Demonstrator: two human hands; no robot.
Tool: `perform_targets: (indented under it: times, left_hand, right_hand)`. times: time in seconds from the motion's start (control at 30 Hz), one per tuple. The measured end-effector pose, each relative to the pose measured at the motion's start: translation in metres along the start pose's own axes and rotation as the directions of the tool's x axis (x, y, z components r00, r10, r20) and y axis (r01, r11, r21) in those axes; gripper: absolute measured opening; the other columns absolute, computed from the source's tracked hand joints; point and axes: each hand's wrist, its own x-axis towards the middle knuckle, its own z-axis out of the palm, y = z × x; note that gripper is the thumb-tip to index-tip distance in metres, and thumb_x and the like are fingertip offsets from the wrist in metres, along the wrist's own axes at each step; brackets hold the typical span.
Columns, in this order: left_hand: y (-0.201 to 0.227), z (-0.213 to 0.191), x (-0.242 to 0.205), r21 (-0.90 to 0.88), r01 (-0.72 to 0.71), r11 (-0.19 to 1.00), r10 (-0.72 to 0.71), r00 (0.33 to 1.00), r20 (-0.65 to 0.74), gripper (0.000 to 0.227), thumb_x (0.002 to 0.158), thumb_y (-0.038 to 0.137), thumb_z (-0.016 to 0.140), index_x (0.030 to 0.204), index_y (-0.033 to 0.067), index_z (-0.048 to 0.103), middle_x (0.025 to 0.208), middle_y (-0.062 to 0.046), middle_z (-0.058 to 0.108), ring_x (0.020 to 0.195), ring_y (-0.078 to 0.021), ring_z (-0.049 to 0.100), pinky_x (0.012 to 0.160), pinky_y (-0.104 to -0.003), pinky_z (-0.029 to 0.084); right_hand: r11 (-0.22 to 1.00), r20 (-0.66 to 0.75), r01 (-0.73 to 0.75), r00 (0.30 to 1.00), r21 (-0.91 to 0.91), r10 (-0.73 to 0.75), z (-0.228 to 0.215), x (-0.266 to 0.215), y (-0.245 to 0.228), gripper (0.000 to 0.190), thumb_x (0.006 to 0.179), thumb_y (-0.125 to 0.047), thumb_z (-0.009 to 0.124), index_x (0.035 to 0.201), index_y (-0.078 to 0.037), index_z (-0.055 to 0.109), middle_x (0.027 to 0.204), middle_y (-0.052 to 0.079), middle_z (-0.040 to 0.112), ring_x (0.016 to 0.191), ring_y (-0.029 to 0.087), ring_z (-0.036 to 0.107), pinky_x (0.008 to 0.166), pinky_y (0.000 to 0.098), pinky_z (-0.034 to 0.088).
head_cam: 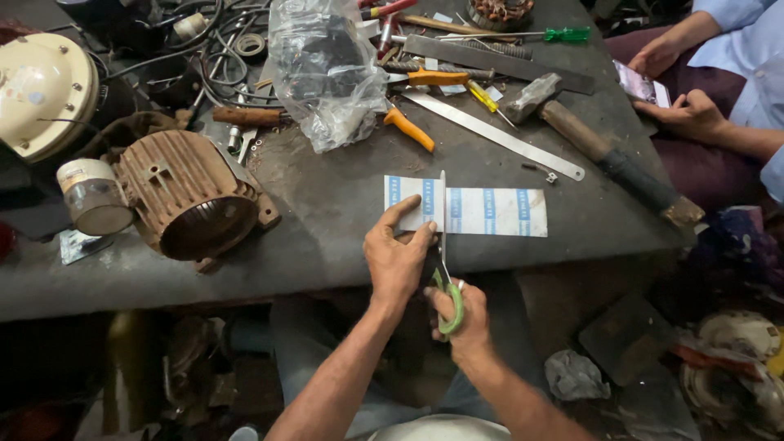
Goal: The person measures and cuts strips of white insulation tape using a metal ruler and scissors. They repeatedly align the ruler, mark the tape, and cut it into smaller pieces on a cluttered workbench.
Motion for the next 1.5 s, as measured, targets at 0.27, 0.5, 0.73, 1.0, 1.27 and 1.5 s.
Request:
perform_targets:
  times: [0.27, 0.5, 0.73, 1.0, 1.27, 1.5]
  left_hand:
    - [0.022, -0.03, 0.014, 0.265, 0.024, 0.964, -0.071, 0.983, 0.169, 0.068, 0.08, -0.001, 0.07, 0.14, 0.006, 0.038, 0.088, -0.014, 0.072, 0.068, -0.0213, 0.074, 0.061, -0.034, 0.061]
    - [0.03, -0.065, 0.03, 0.521, -0.347, 0.78, 0.164, 0.916, 0.366, 0.074, 0.071, 0.004, 0.078, 0.135, 0.0048, 0.041, 0.089, -0.017, 0.072, 0.086, -0.0362, 0.072, 0.075, -0.043, 0.055]
    - [0.032, -0.057, -0.001, 0.736, -0.298, 0.607, 0.216, 0.954, 0.208, 0.051, 0.072, 0.016, 0.087, 0.117, 0.0106, 0.063, 0.105, -0.015, 0.067, 0.091, -0.0384, 0.066, 0.077, -0.049, 0.051]
    - [0.012, -0.059, -0.037, 0.689, -0.548, 0.474, 0.644, 0.75, 0.154, 0.062, 0.084, 0.018, 0.083, 0.138, 0.0126, 0.052, 0.129, -0.009, 0.063, 0.112, -0.0268, 0.06, 0.092, -0.041, 0.042]
    - [0.017, -0.081, -0.014, 0.623, -0.58, 0.525, 0.387, 0.815, 0.432, 0.075, 0.078, 0.02, 0.08, 0.146, 0.0095, 0.049, 0.121, -0.001, 0.07, 0.1, -0.024, 0.057, 0.086, -0.04, 0.038]
    - [0.03, -0.088, 0.003, 0.593, -0.609, 0.526, 0.291, 0.784, 0.548, 0.069, 0.082, 0.028, 0.081, 0.143, 0.0113, 0.054, 0.122, 0.0, 0.069, 0.094, -0.0227, 0.056, 0.084, -0.04, 0.038]
  right_hand:
    - [0.37, 0.047, 0.114, 0.982, -0.922, -0.185, -0.078, -0.015, -0.112, 0.063, 0.058, -0.049, 0.095, 0.099, -0.005, 0.077, 0.077, 0.011, 0.078, 0.07, 0.021, 0.076, 0.071, 0.0378, 0.06]
    - [-0.197, 0.106, 0.079, 0.986, -0.977, -0.128, -0.123, 0.009, -0.19, 0.056, 0.07, -0.038, 0.091, 0.116, -0.009, 0.077, 0.107, 0.017, 0.077, 0.101, 0.034, 0.075, 0.091, 0.0451, 0.058]
    - [-0.12, 0.313, 0.289, 0.891, -0.95, -0.329, -0.117, 0.036, -0.19, 0.047, 0.08, -0.017, 0.081, 0.126, -0.012, 0.074, 0.118, 0.021, 0.073, 0.108, 0.037, 0.069, 0.095, 0.0453, 0.053]
    - [-0.143, 0.431, 0.425, 0.724, -0.894, -0.539, -0.095, 0.125, -0.217, 0.033, 0.095, -0.024, 0.078, 0.125, -0.01, 0.076, 0.119, 0.023, 0.072, 0.108, 0.038, 0.069, 0.098, 0.0464, 0.053]
    - [-0.385, 0.539, 0.378, 0.631, -0.842, -0.559, -0.081, 0.203, -0.204, 0.051, 0.089, -0.047, 0.089, 0.121, -0.009, 0.077, 0.127, 0.024, 0.066, 0.121, 0.041, 0.061, 0.101, 0.0528, 0.048]
    - [-0.116, 0.346, 0.354, 0.702, -0.928, -0.623, -0.072, 0.196, -0.191, 0.041, 0.084, -0.036, 0.088, 0.117, -0.014, 0.078, 0.133, 0.024, 0.057, 0.125, 0.044, 0.052, 0.1, 0.0567, 0.043]
